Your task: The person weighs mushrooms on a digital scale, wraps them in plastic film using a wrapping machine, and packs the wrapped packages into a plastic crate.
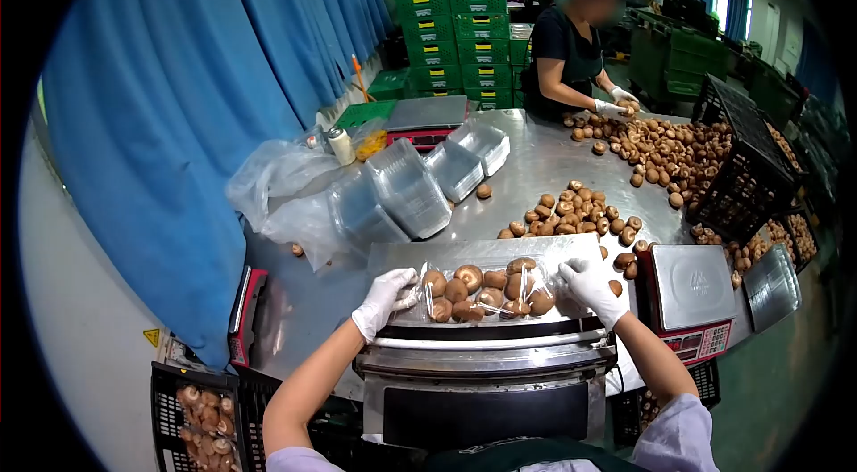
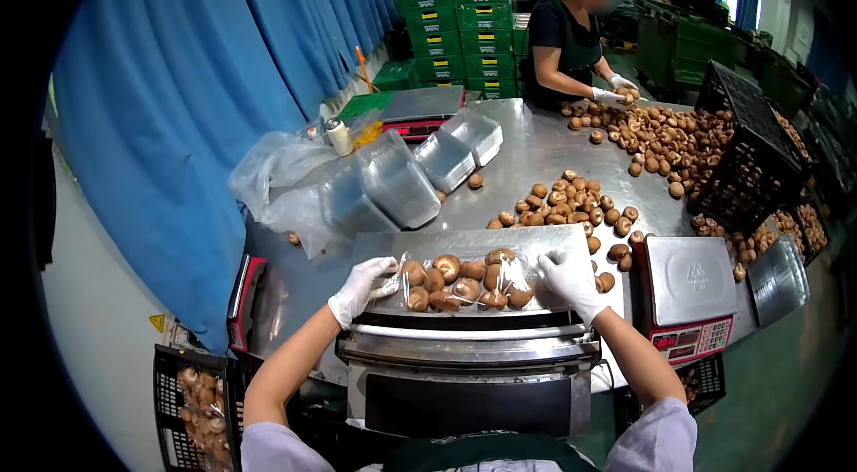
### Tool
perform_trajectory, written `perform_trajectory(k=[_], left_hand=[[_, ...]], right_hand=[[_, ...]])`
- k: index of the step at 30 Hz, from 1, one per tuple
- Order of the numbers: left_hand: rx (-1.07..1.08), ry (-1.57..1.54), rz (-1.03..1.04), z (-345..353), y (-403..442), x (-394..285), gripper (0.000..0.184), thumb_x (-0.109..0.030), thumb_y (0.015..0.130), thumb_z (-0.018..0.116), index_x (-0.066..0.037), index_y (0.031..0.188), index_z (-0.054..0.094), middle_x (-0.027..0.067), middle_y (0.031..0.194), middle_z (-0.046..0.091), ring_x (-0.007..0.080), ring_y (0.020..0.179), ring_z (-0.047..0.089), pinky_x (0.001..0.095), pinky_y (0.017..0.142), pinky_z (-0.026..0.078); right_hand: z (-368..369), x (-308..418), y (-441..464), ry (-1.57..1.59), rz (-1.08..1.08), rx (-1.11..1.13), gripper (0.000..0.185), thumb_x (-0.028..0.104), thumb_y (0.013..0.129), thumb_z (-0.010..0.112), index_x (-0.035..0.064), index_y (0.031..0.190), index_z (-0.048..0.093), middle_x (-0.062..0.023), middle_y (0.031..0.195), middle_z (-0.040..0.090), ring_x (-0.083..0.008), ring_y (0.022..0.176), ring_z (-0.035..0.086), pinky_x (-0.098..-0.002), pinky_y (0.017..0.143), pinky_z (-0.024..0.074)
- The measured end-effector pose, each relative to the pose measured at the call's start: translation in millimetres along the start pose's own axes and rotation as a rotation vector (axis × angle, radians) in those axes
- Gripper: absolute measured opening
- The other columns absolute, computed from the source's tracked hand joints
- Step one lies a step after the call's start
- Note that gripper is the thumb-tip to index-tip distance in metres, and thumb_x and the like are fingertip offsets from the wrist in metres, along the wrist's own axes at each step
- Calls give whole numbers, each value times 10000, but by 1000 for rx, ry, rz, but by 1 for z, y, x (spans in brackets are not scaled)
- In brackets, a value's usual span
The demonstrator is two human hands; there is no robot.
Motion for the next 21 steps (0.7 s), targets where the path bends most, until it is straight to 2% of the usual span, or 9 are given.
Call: perform_trajectory(k=[1,3,5,6,7,9,10,15,21], left_hand=[[-66,72,43,-2,-4,-5,296,-294,926,549,-71,1117,587,32,980,603,115,850,591,255,717,521],[-199,359,160,-6,-7,-15,281,-292,912,560,-42,1024,622,40,862,640,100,745,606,250,619,512],[-51,605,-16,4,1,-2,277,-297,934,517,-40,988,604,48,742,623,126,546,580,236,498,478],[-56,605,-70,13,3,7,321,-325,944,492,-39,873,619,43,642,613,126,473,558,237,457,457],[-82,786,109,15,11,5,383,-345,951,471,-35,793,633,34,604,611,116,468,559,243,446,443],[-118,630,151,17,4,7,409,-340,955,465,-30,741,625,28,603,605,108,468,554,245,433,423],[-175,541,230,11,7,15,420,-368,933,478,-6,796,642,83,594,608,191,534,601,337,552,471],[-224,477,521,32,-129,32,266,-188,928,486,16,780,571,112,605,566,182,520,518,320,525,414],[-97,456,-29,29,-212,171,297,-213,934,470,6,761,573,135,617,582,211,606,632,322,553,460]], right_hand=[[-8,16,-5,-195,-218,-145,336,292,880,556,-29,885,653,-141,696,658,-194,604,653,-315,584,512],[-8,15,-7,-287,-206,-160,343,290,876,544,-32,939,645,-157,717,662,-207,640,662,-316,644,515],[20,-8,-3,-336,-33,178,340,282,885,534,-36,954,636,-143,679,650,-189,620,654,-316,623,515],[24,-9,-12,-51,176,150,318,257,889,535,-39,957,630,-123,652,635,-174,596,636,-319,597,511],[25,-11,-13,-56,170,151,318,257,889,535,-39,957,630,-123,652,635,-174,596,636,-319,597,511],[25,-14,-7,18,23,76,310,261,918,520,-9,810,627,-51,586,568,-108,404,499,-254,394,403],[22,-11,-9,-38,-115,22,295,231,906,527,-52,912,610,-140,620,583,-183,542,587,-330,532,460],[-10,11,-131,-42,-489,-165,231,187,913,546,-17,807,574,-170,596,535,-251,505,549,-357,515,434],[31,-88,-233,-208,-205,122,165,165,905,559,24,820,563,-246,630,535,-434,623,563,-437,511,438]])
Point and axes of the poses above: each hand's wrist, its own y-axis towards the middle knuckle, its own z-axis out of the palm, x = y × z, the point moved 7 cm from there along y, towards the middle knuckle
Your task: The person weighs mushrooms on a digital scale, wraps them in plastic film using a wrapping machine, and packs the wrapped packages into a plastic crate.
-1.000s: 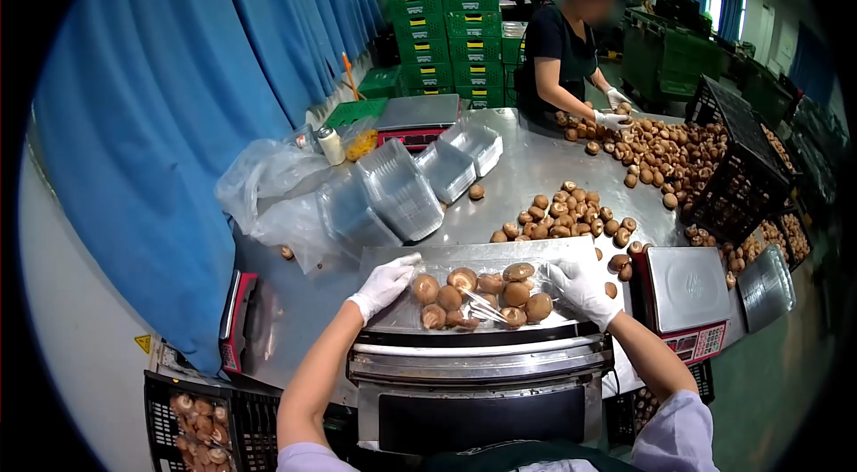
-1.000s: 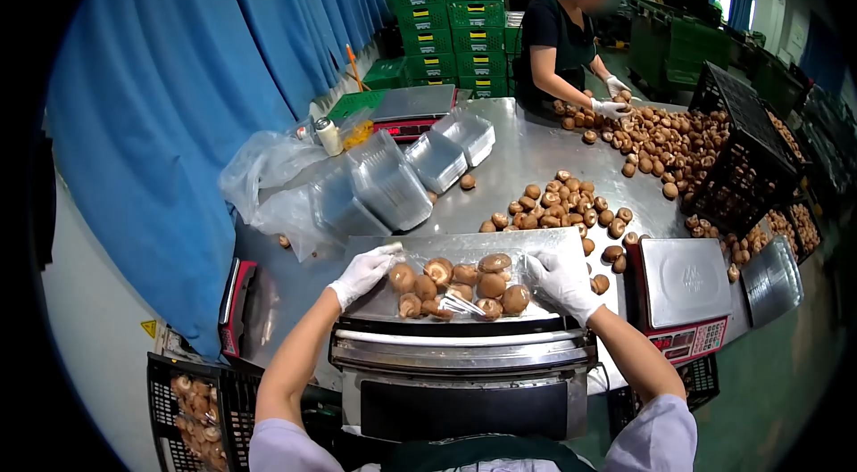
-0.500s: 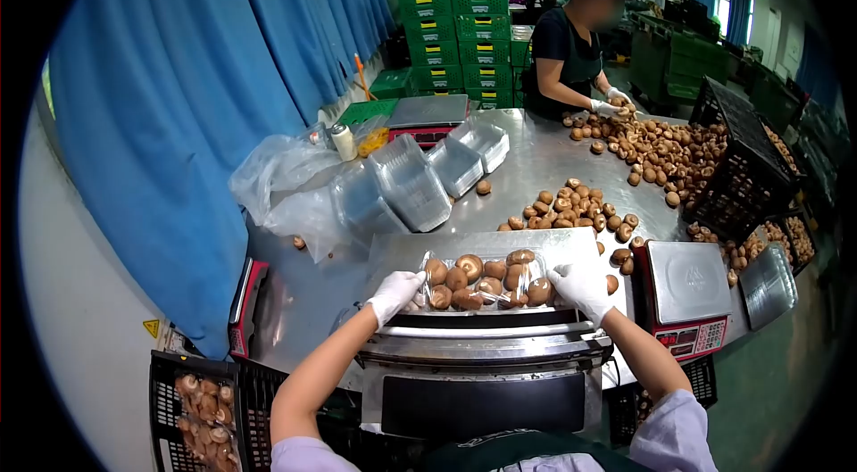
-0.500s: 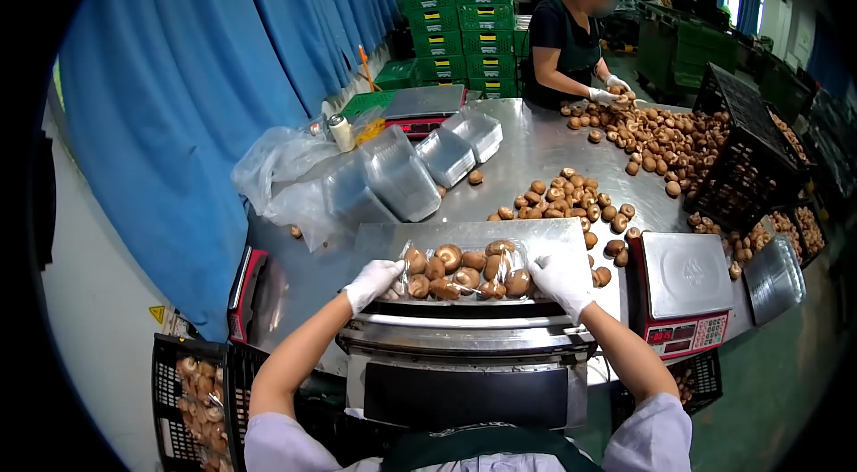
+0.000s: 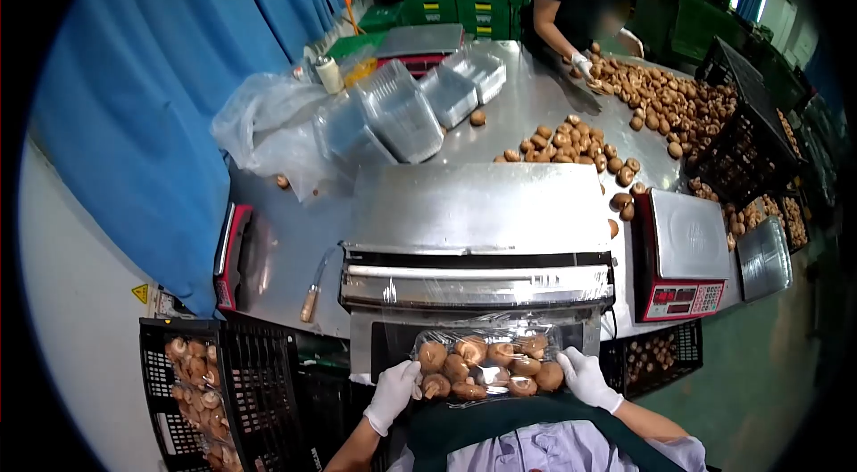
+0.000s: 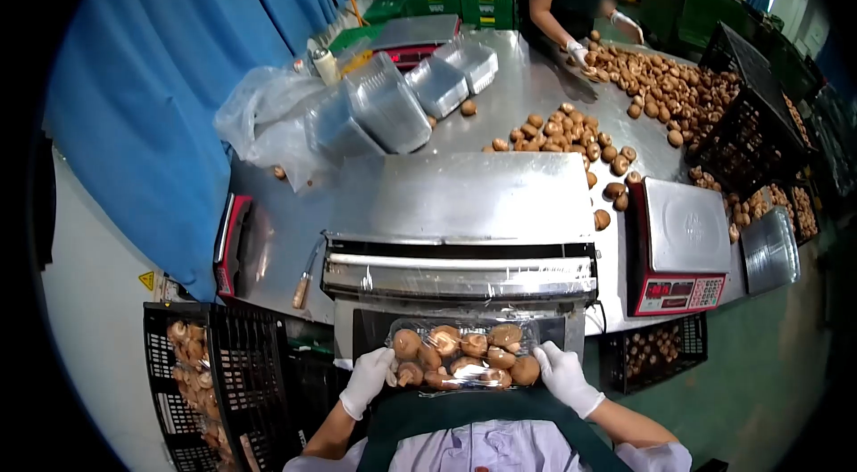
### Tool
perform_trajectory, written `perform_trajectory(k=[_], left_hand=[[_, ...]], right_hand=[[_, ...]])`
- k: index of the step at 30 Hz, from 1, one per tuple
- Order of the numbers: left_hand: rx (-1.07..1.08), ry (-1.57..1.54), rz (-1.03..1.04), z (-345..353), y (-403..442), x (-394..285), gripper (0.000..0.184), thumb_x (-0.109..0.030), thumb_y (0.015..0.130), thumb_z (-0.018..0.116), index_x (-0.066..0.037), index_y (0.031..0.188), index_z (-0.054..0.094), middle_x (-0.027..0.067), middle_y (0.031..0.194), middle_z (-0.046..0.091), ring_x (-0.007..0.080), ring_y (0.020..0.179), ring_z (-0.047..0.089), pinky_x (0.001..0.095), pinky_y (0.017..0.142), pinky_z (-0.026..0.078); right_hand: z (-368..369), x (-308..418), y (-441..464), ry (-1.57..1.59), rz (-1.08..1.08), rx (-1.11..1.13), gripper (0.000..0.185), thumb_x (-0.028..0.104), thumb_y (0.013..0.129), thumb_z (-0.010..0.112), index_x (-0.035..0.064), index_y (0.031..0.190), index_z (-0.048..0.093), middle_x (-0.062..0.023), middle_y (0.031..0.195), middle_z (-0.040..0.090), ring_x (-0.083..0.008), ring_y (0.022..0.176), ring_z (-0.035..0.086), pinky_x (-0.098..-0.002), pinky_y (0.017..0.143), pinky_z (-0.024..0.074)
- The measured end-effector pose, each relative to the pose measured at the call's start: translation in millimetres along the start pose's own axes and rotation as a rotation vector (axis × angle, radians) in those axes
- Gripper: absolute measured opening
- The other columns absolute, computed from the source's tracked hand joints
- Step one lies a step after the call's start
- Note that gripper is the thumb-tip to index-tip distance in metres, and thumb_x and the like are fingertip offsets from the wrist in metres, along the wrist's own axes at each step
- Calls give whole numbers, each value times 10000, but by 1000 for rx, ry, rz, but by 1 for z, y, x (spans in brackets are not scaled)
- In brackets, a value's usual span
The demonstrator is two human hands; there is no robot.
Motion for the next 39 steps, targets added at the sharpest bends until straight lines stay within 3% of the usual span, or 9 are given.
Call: perform_trajectory(k=[7,10,14,15,18,21,36,37,39], left_hand=[[153,-7,-250,-8,15,-10,378,-310,940,517,-6,739,616,47,584,594,110,534,557,288,528,426],[-91,-75,-121,-30,-2,-23,320,-285,918,566,-24,739,616,27,539,557,80,502,513,278,483,405],[-252,273,-93,-26,-28,18,306,-298,898,574,-24,770,620,110,613,617,184,545,604,345,518,464],[-221,379,9,-12,-31,28,274,-271,883,582,-16,793,620,146,653,629,231,599,640,359,570,491],[446,9,429,51,-32,31,171,-154,907,530,-14,855,610,43,678,601,158,637,599,283,625,504],[778,-126,431,99,-25,21,167,-160,910,529,-14,880,603,44,713,597,156,658,599,280,637,503],[723,-338,293,156,-47,2,195,-188,925,527,-13,1004,565,48,889,579,145,761,596,264,701,498],[712,-354,293,162,-48,-1,200,-190,926,527,-13,1012,562,48,900,578,144,768,596,263,705,498],[677,-387,295,168,-47,-7,209,-194,928,527,-13,1029,557,49,924,576,143,782,596,261,714,497]], right_hand=[[-3,-2,20,-25,167,250,305,268,910,552,-31,919,610,-263,771,606,-414,746,605,-390,668,484],[-40,8,9,232,421,58,340,283,897,583,-55,896,615,-189,702,638,-207,631,646,-337,594,488],[-7,-55,-37,17,408,169,306,236,904,580,-63,858,622,-128,642,615,-127,549,558,-307,521,459],[-1,-35,-49,41,644,328,311,220,913,564,-75,836,623,-128,636,610,-131,533,535,-310,531,461],[45,-70,-55,574,279,146,271,189,927,532,-54,1023,603,-94,839,649,-107,720,579,-269,673,497],[47,-65,-35,942,174,96,310,201,948,486,-45,1120,560,-99,1017,620,-158,865,599,-264,797,495],[29,17,35,1546,327,606,296,214,945,484,-42,1064,573,-118,1061,603,-169,929,592,-283,864,473],[-21,43,49,948,-94,261,358,299,948,466,-36,1001,581,-145,1076,593,-178,989,575,-273,910,445],[-39,68,55,1630,-91,400,422,385,936,452,-7,954,608,-196,1088,583,-287,1093,529,-371,956,423]])
Point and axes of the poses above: each hand's wrist, its own y-axis towards the middle knuckle, its own z-axis out of the palm, x = y × z, the point moved 7 cm from there along y, towards the middle knuckle
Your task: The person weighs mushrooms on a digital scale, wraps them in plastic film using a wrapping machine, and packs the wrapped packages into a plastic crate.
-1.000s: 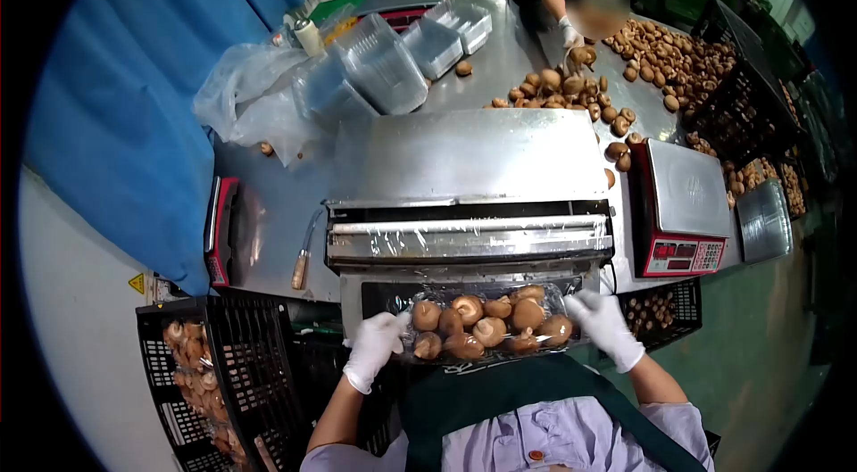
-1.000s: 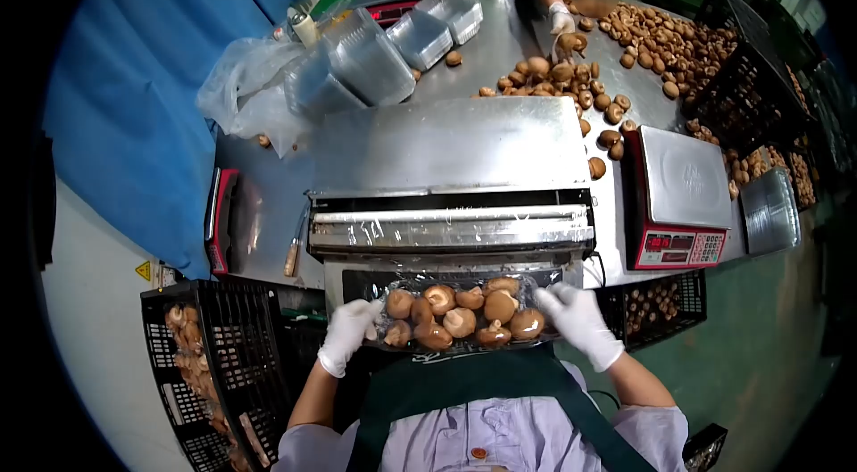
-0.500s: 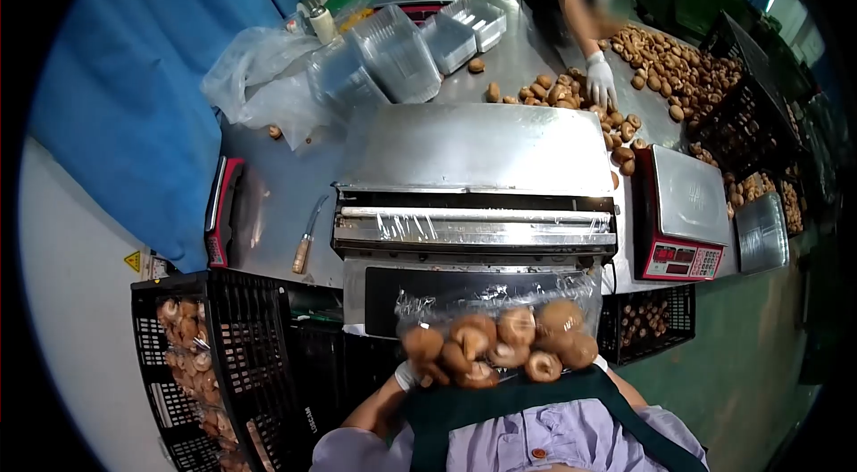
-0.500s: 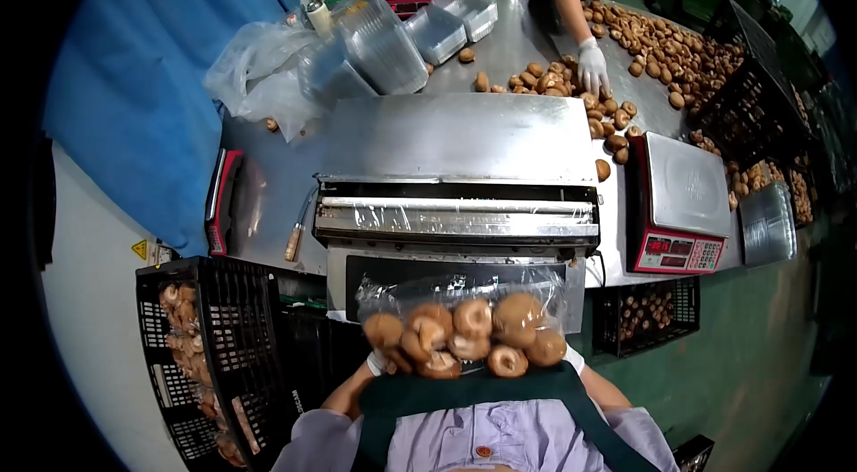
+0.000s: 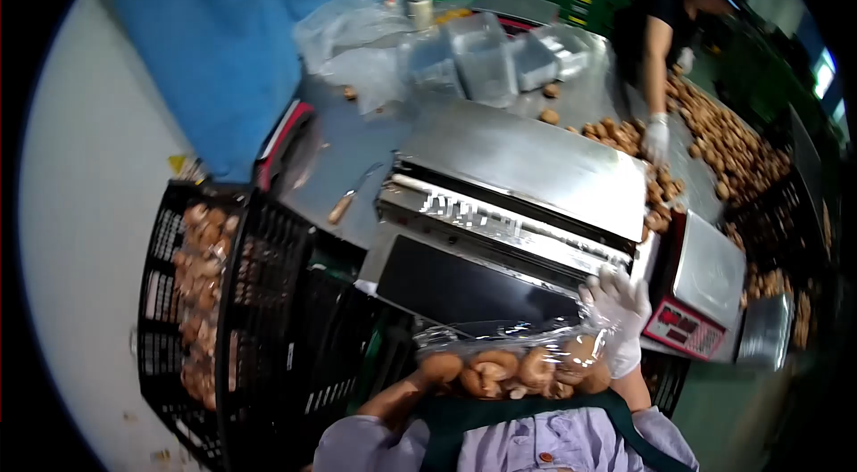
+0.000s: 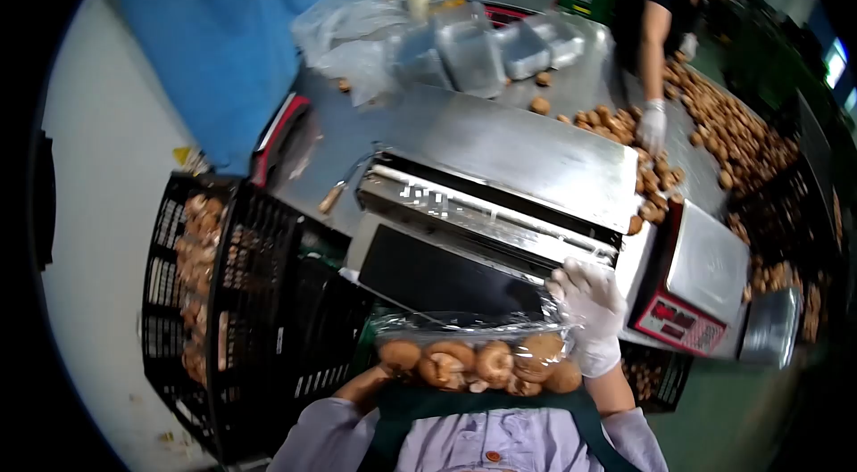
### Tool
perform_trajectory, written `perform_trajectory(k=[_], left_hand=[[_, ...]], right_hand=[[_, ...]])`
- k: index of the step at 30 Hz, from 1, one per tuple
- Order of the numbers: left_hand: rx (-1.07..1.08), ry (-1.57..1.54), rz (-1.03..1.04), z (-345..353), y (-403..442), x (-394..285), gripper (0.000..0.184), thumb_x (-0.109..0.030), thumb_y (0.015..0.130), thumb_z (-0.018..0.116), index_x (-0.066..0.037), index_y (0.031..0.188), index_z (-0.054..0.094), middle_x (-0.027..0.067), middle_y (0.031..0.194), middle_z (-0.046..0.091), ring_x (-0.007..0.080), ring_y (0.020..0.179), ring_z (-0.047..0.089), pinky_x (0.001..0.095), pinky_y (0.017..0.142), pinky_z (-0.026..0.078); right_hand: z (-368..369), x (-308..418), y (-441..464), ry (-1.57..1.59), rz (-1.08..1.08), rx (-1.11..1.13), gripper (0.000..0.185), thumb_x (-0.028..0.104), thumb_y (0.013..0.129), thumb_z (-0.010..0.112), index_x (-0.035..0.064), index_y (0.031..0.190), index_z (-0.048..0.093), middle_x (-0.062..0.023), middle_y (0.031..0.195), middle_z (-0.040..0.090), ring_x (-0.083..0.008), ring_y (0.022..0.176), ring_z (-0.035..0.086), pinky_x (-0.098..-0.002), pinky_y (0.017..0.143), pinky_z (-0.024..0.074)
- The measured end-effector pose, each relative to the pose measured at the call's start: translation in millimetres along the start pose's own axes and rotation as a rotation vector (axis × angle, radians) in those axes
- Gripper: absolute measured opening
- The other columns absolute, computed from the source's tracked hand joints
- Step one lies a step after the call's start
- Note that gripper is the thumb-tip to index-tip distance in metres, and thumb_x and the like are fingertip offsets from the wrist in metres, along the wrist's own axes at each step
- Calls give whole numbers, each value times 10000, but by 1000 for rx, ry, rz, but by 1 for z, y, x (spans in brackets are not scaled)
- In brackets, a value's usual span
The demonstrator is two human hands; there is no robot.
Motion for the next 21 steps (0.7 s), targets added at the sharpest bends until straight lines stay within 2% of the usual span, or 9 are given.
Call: perform_trajectory(k=[1,3,8,9,13,15,16,19,21], left_hand=[[-13,-8,18,5,7,-2,214,-196,929,527,-13,1037,554,49,935,574,142,789,596,260,718,497],[-53,-29,54,14,17,-4,224,-199,931,527,-13,1054,549,49,959,572,141,803,595,258,726,496],[-227,-142,189,29,33,-9,252,-209,936,526,-13,1095,537,51,1017,566,137,837,595,253,747,495],[-298,-176,228,24,29,-13,258,-211,937,526,-13,1103,534,51,1029,565,137,844,594,252,752,495],[-691,-328,146,-33,-28,-68,284,-229,957,497,-22,1149,527,47,1091,559,159,929,599,270,827,501],[-613,-267,-25,-21,-46,-105,300,-250,956,494,-39,1166,533,41,1130,552,182,934,608,273,842,504],[-527,33,135,-10,-39,-121,322,-268,965,465,-49,1192,529,67,1090,589,172,893,628,275,808,507],[-517,1029,-320,47,-33,-166,444,-457,909,481,-44,1038,578,157,781,647,288,750,658,371,648,508],[-639,1049,-266,46,-30,-160,451,-503,884,490,-64,908,594,149,709,636,354,652,620,408,580,487]], right_hand=[[22,-3,-2,366,21,252,445,406,929,454,-7,965,617,-214,1126,572,-330,1150,497,-417,975,408],[66,-27,-18,297,233,765,504,456,911,450,-5,1019,624,-238,1255,505,-386,1238,412,-486,1013,356],[81,-55,-53,-134,1078,110,586,464,934,352,-20,1190,563,-201,1431,324,-319,1285,378,-391,1078,311],[66,-60,-61,-57,1124,-38,469,369,936,421,-8,1154,596,-189,1306,495,-250,1175,509,-341,989,403],[32,-62,-64,-301,982,187,428,331,934,434,-6,1134,606,-184,1254,528,-246,1131,534,-339,959,419],[9,-65,-63,-512,829,285,408,312,932,440,-5,1124,611,-182,1229,544,-244,1109,547,-338,944,427],[-1,-69,-61,-628,738,327,398,302,932,443,-4,1119,613,-180,1216,552,-243,1098,553,-338,937,431],[-21,-87,-51,-918,470,394,368,274,930,452,-3,1104,621,-176,1177,577,-240,1065,572,-337,914,443],[-31,-92,-44,-1050,333,383,348,255,929,458,-2,1094,626,-174,1152,593,-238,1044,585,-336,899,451]])
Point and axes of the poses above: each hand's wrist, its own y-axis towards the middle knuckle, its own z-axis out of the palm, x = y × z, the point moved 7 cm from there along y, towards the middle knuckle
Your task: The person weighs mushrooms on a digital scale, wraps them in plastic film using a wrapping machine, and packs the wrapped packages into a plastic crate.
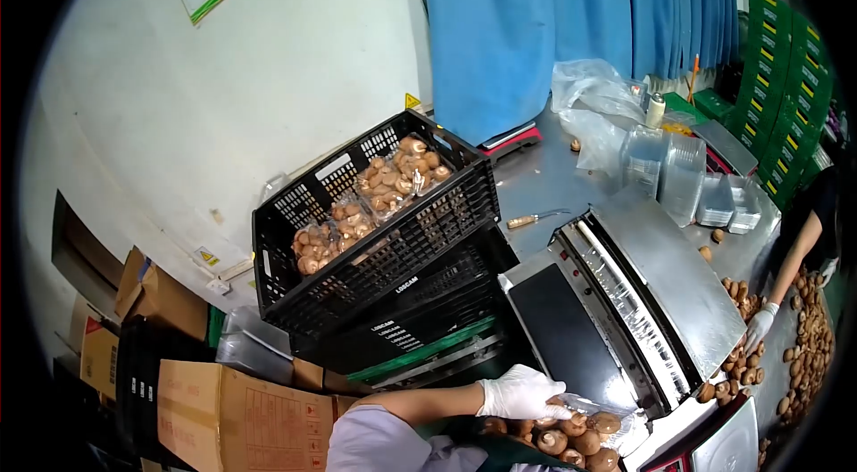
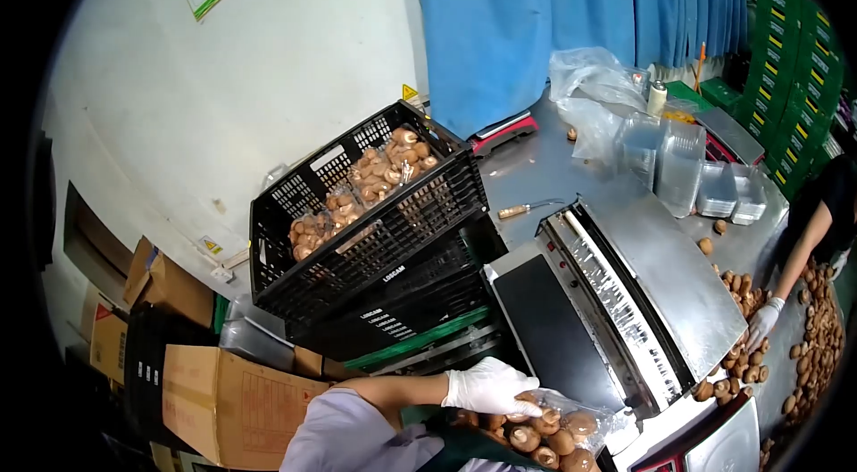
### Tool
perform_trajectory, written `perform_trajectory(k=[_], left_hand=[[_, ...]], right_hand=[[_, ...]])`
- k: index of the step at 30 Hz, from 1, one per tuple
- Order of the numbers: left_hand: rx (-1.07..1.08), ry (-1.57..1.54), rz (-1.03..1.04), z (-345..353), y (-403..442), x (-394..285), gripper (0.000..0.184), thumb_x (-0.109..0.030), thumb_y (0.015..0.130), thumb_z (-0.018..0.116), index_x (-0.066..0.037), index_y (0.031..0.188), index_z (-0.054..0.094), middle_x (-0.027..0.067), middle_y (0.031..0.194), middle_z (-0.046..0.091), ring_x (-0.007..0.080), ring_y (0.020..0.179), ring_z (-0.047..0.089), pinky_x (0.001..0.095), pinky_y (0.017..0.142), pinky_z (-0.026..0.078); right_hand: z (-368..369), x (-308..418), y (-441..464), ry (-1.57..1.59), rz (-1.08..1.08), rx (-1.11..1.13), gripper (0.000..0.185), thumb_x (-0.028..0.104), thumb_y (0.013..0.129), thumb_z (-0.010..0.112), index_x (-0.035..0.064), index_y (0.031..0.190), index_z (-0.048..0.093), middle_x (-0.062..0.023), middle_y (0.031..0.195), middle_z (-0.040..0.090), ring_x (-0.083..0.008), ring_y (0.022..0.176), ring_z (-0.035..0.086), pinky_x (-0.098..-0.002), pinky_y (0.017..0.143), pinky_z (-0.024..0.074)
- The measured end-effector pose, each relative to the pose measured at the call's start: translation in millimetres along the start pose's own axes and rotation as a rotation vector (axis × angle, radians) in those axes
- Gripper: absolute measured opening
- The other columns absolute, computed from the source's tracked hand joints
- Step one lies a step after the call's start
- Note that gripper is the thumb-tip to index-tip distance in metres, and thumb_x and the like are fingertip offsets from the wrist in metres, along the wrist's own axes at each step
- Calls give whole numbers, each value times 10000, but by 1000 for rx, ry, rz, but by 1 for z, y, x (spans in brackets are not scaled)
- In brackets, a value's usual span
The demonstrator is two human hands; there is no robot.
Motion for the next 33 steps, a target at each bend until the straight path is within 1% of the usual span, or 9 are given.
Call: perform_trajectory(k=[6,9,11,16,18,20,21,24,33], left_hand=[[-418,-749,-211,-19,-30,93,187,-195,888,603,-16,901,655,16,765,629,55,727,531,243,664,456],[-850,-889,-169,-102,-87,144,216,-187,921,540,8,923,632,30,867,623,87,799,553,267,728,468],[-976,-1138,-452,-140,-135,192,437,-436,982,349,-62,1083,550,25,856,607,101,746,568,252,649,487],[-1411,-1401,-196,-215,-231,335,596,-564,930,365,-67,1249,449,125,1116,591,277,942,618,435,773,536],[-1570,-1325,-418,-206,-282,439,607,-563,927,375,-51,1242,460,145,1108,593,300,944,619,477,767,542],[-1702,-1258,-668,-193,-311,465,589,-555,907,446,-21,1120,579,126,1026,620,231,847,623,342,751,532],[-1674,-1359,-727,-177,-316,488,605,-566,897,457,-15,1120,571,122,1021,616,243,845,622,362,744,534],[-1659,-1369,-912,-142,-321,532,616,-560,902,442,-2,1140,549,136,1050,598,281,863,619,428,742,534],[-1110,-599,-1381,-135,-326,551,753,-573,821,530,61,1227,517,227,1208,559,312,1057,575,377,889,454]], right_hand=[[-19,-27,16,-192,-77,-223,291,198,925,476,1,1064,641,-166,1075,642,-231,978,622,-333,854,475],[-22,-36,21,-227,-24,-335,172,73,869,537,6,965,663,-138,880,686,-206,807,661,-324,744,500],[-19,-27,26,-260,-18,-344,164,68,861,540,5,950,662,-140,891,682,-208,815,660,-323,755,499],[-15,-20,29,-495,-231,-495,130,39,826,541,18,873,661,-128,830,673,-264,785,657,-333,741,503],[-16,-22,30,-565,-324,-539,125,48,859,527,14,872,647,-102,746,651,-187,648,625,-287,611,473],[-23,-47,32,-616,-271,-538,117,47,867,528,17,869,641,-82,679,618,-140,527,561,-266,508,425],[-19,-21,30,-789,-57,-470,234,170,887,552,92,1084,651,-165,1029,655,-284,959,622,-356,857,481],[-29,-59,35,-594,-188,-586,115,47,876,526,19,873,637,-65,642,594,-107,472,512,-254,462,390],[-20,-34,33,-608,-119,-621,107,8,843,543,5,907,629,-124,748,648,-237,658,643,-320,616,494]])
Point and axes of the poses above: each hand's wrist, its own y-axis towards the middle knuckle, its own z-axis out of the palm, x = y × z, the point moved 7 cm from there along y, towards the middle knuckle
